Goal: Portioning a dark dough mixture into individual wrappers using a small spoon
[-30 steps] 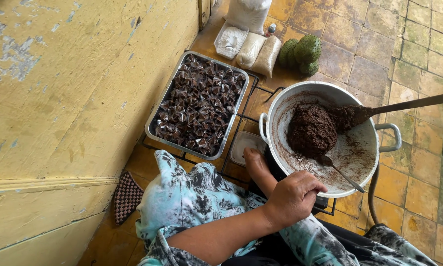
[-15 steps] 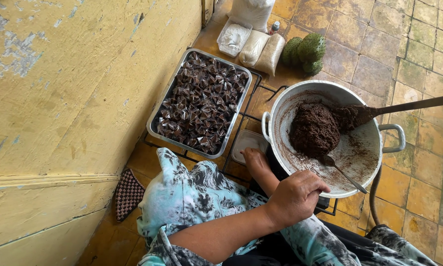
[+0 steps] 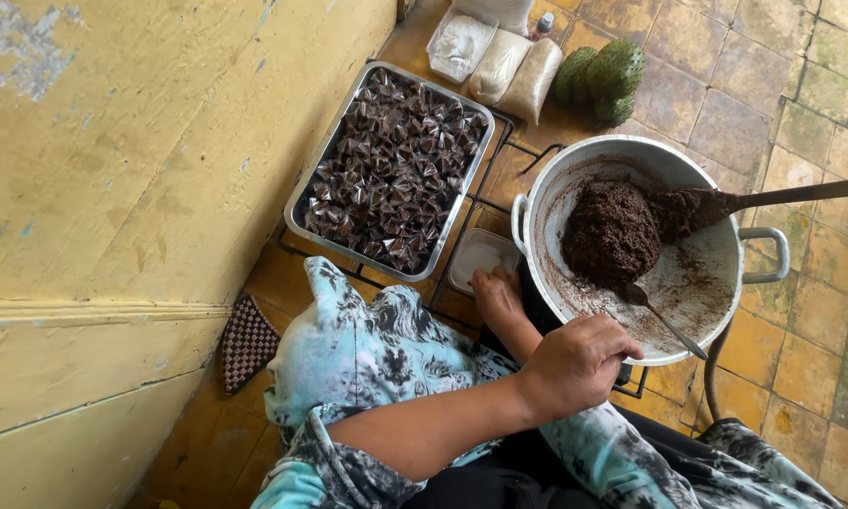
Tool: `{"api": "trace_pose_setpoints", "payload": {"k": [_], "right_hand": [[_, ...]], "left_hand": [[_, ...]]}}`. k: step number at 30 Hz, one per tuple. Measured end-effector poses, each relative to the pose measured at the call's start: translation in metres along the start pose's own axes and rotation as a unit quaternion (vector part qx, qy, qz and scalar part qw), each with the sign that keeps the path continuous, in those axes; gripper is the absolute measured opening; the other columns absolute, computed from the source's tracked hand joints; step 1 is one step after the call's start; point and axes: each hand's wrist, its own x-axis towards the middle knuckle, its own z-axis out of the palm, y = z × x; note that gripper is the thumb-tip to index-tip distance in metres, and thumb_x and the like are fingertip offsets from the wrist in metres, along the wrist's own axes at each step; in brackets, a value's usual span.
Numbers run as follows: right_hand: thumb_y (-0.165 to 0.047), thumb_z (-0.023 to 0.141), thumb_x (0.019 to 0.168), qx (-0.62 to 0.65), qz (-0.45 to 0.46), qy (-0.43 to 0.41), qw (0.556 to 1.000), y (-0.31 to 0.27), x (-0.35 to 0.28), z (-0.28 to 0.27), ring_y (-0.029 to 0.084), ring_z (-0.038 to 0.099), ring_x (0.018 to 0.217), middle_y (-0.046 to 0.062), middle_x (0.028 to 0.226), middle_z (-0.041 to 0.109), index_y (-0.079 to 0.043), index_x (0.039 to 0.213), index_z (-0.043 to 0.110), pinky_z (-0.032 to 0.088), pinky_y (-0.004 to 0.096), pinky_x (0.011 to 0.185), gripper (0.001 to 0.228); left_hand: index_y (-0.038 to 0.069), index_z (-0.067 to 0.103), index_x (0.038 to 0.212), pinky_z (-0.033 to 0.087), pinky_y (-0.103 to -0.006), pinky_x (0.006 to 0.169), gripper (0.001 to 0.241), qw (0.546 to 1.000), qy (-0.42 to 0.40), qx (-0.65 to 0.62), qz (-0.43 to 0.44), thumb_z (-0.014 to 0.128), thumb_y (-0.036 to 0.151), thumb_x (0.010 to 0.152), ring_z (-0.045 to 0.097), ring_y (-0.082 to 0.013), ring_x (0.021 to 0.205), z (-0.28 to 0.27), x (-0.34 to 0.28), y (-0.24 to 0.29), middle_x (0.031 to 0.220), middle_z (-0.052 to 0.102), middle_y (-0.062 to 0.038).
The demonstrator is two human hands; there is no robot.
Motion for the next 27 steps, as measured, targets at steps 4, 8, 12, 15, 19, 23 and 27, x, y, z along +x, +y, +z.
{"api": "trace_pose_setpoints", "payload": {"k": [4, 8, 12, 15, 19, 23, 27], "right_hand": [[-0.028, 0.069, 0.098, 0.036, 0.039, 0.014, 0.998, -0.005, -0.006, -0.011, 0.029, 0.053, 0.078, 0.0, 0.055, 0.046, -0.021, 0.066, 0.051, 0.024, 0.044, 0.063, 0.037], [-0.056, 0.052, 0.096, 0.022, 0.092, -0.026, 0.995, -0.011, -0.014, -0.012, 0.029, 0.068, 0.092, 0.004, 0.078, 0.064, -0.03, 0.081, 0.064, 0.046, 0.043, 0.084, 0.033], [-0.053, 0.047, 0.102, 0.139, 0.175, -0.106, 0.969, -0.024, -0.015, -0.053, 0.029, 0.059, 0.122, 0.003, 0.102, 0.072, -0.036, 0.104, 0.065, 0.023, 0.054, 0.111, 0.024], [-0.049, 0.051, 0.104, 0.224, 0.224, -0.069, 0.946, -0.008, -0.018, -0.004, 0.028, 0.057, 0.132, 0.001, 0.109, 0.075, -0.039, 0.107, 0.068, 0.022, 0.057, 0.119, 0.02], [-0.041, 0.056, 0.104, 0.379, 0.264, 0.0, 0.887, -0.002, -0.028, -0.001, 0.028, 0.061, 0.122, 0.004, 0.108, 0.074, -0.03, 0.108, 0.069, 0.037, 0.053, 0.109, 0.017], [-0.031, 0.057, 0.107, 0.599, 0.292, -0.001, 0.745, -0.025, -0.038, -0.081, 0.03, 0.067, 0.107, 0.014, 0.113, 0.073, -0.014, 0.123, 0.068, 0.049, 0.05, 0.095, 0.026], [-0.025, 0.058, 0.107, 0.721, 0.297, 0.027, 0.626, -0.056, -0.03, -0.198, 0.027, 0.071, 0.096, 0.016, 0.111, 0.074, -0.004, 0.124, 0.067, 0.055, 0.043, 0.086, 0.029]], "left_hand": [[0.006, 0.069, 0.1, 0.058, -0.0382, 0.082, 0.024, 1.0, 0.004, 0.002, 0.003, 0.056, -0.01, 0.09, 0.065, -0.025, 0.092, 0.004, -0.001, -0.001, 0.095, 0.068, -0.007], [0.012, 0.069, 0.104, 0.057, -0.0412, 0.092, 0.016, 1.0, 0.013, 0.012, -0.021, 0.06, 0.001, 0.097, 0.069, -0.0285, 0.097, 0.014, -0.005, -0.012, 0.097, 0.064, -0.007], [0.011, 0.07, 0.105, 0.057, -0.0367, 0.094, 0.021, 0.997, -0.047, 0.032, -0.042, 0.056, -0.003, 0.098, 0.069, -0.0254, 0.097, 0.009, 0.002, -0.019, 0.095, 0.066, -0.008], [0.016, 0.072, 0.106, 0.056, -0.032, 0.095, 0.026, 0.997, -0.037, 0.029, -0.069, 0.054, -0.002, 0.1, 0.068, -0.0203, 0.095, -0.011, 0.024, -0.03, 0.094, 0.066, -0.004], [0.022, 0.071, 0.11, 0.056, -0.0304, 0.094, 0.024, 0.993, 0.088, -0.003, -0.085, 0.056, 0.005, 0.101, 0.069, -0.0153, 0.099, -0.075, 0.055, -0.018, 0.099, 0.067, 0.004], [0.02, 0.073, 0.107, 0.055, -0.0298, 0.083, 0.018, 0.971, 0.178, -0.047, -0.15, 0.06, 0.01, 0.099, 0.066, -0.0131, 0.095, -0.099, 0.062, -0.004, 0.102, 0.069, 0.001], [0.013, 0.073, 0.109, 0.054, -0.0328, 0.082, 0.02, 0.966, 0.181, -0.026, -0.18, 0.062, 0.009, 0.093, 0.064, -0.0181, 0.096, -0.099, 0.058, -0.003, 0.105, 0.067, -0.005]]}}
